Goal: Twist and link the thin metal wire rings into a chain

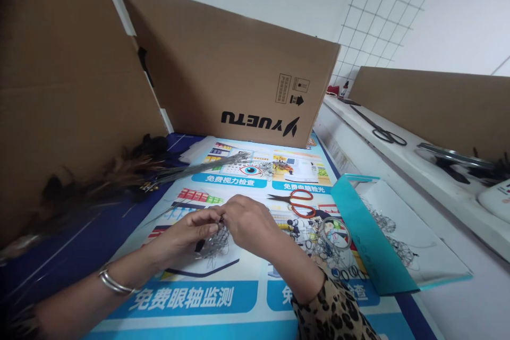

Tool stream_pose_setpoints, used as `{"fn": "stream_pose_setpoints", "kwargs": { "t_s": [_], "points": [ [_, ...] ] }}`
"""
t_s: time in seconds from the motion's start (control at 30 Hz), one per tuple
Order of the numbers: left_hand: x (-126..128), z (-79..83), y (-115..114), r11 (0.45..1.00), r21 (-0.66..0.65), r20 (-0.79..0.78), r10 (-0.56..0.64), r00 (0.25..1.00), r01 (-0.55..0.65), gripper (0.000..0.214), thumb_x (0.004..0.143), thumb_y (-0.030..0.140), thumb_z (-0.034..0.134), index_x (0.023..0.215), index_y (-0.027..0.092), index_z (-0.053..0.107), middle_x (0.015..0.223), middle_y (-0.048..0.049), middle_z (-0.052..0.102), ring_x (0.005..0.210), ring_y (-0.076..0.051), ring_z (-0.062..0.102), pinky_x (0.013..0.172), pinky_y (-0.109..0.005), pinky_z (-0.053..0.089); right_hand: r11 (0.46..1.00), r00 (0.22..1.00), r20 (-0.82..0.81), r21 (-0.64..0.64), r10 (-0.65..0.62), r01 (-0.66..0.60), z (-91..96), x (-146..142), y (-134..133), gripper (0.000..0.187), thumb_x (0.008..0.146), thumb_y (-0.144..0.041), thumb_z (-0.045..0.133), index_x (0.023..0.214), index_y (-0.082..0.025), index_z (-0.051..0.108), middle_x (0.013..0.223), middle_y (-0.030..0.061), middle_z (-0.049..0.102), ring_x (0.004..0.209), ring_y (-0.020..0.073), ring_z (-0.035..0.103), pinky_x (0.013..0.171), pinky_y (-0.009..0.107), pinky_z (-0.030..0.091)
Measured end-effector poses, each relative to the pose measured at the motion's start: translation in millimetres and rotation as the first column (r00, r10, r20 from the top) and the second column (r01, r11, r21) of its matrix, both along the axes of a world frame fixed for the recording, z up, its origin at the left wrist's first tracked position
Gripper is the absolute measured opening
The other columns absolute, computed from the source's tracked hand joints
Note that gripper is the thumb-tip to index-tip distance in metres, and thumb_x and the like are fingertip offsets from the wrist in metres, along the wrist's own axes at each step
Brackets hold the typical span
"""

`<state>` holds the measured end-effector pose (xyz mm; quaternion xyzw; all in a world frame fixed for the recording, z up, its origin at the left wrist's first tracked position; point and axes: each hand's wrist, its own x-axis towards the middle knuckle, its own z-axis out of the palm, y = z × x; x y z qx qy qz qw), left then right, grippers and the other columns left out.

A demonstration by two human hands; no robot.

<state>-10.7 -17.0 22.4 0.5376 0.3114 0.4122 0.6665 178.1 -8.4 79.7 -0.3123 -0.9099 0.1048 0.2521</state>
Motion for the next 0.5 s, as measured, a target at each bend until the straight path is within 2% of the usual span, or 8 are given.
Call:
{"fn": "stream_pose_setpoints", "kwargs": {
  "t_s": [0.1, 0.3, 0.5],
  "points": [
    [-0.8, -2.5, 0.7, 0.997, 0.082, -0.071, 0.017, 0.997, -0.011, 0.017, 0.075, 0.031, 0.069, 0.083, 0.017, 0.064, 0.092, -0.0033, 0.060, 0.087, -0.018, 0.052, 0.078, -0.028, 0.040, 1.000, 0.997, 0.078, 0.018, -0.005, 0.003, 2.1, -0.3, -2.0, 0.022, 0.091, -0.014, 0.042, 0.103, -0.015, 0.060, 0.101, 0.0094, 0.062, 0.098, 0.0178, 0.056, 0.086, 0.029, 0.046],
    [-2.4, -4.2, -1.9, 0.991, 0.127, -0.133, 0.063, 0.989, -0.046, 0.022, 0.076, 0.035, 0.068, 0.085, 0.017, 0.061, 0.086, -0.0026, 0.061, 0.082, -0.018, 0.054, 0.075, -0.029, 0.043, 0.998, 0.984, 0.175, 0.052, -0.031, 0.022, 6.9, -1.0, -7.1, 0.022, 0.090, -0.013, 0.043, 0.106, -0.015, 0.058, 0.101, 0.0088, 0.061, 0.099, 0.0182, 0.054, 0.085, 0.030, 0.044],
    [-6.0, -1.2, -0.3, 0.928, 0.371, -0.336, 0.164, 0.927, -0.030, 0.016, 0.081, 0.032, 0.061, 0.089, 0.018, 0.064, 0.096, -0.0055, 0.062, 0.093, -0.020, 0.056, 0.087, -0.032, 0.041, 0.995, 0.962, 0.259, 0.061, -0.086, 0.073, 11.0, -2.9, -12.6, 0.021, 0.088, -0.011, 0.045, 0.103, -0.015, 0.060, 0.098, 0.0084, 0.060, 0.094, 0.0195, 0.055, 0.083, 0.030, 0.043]
  ]
}}
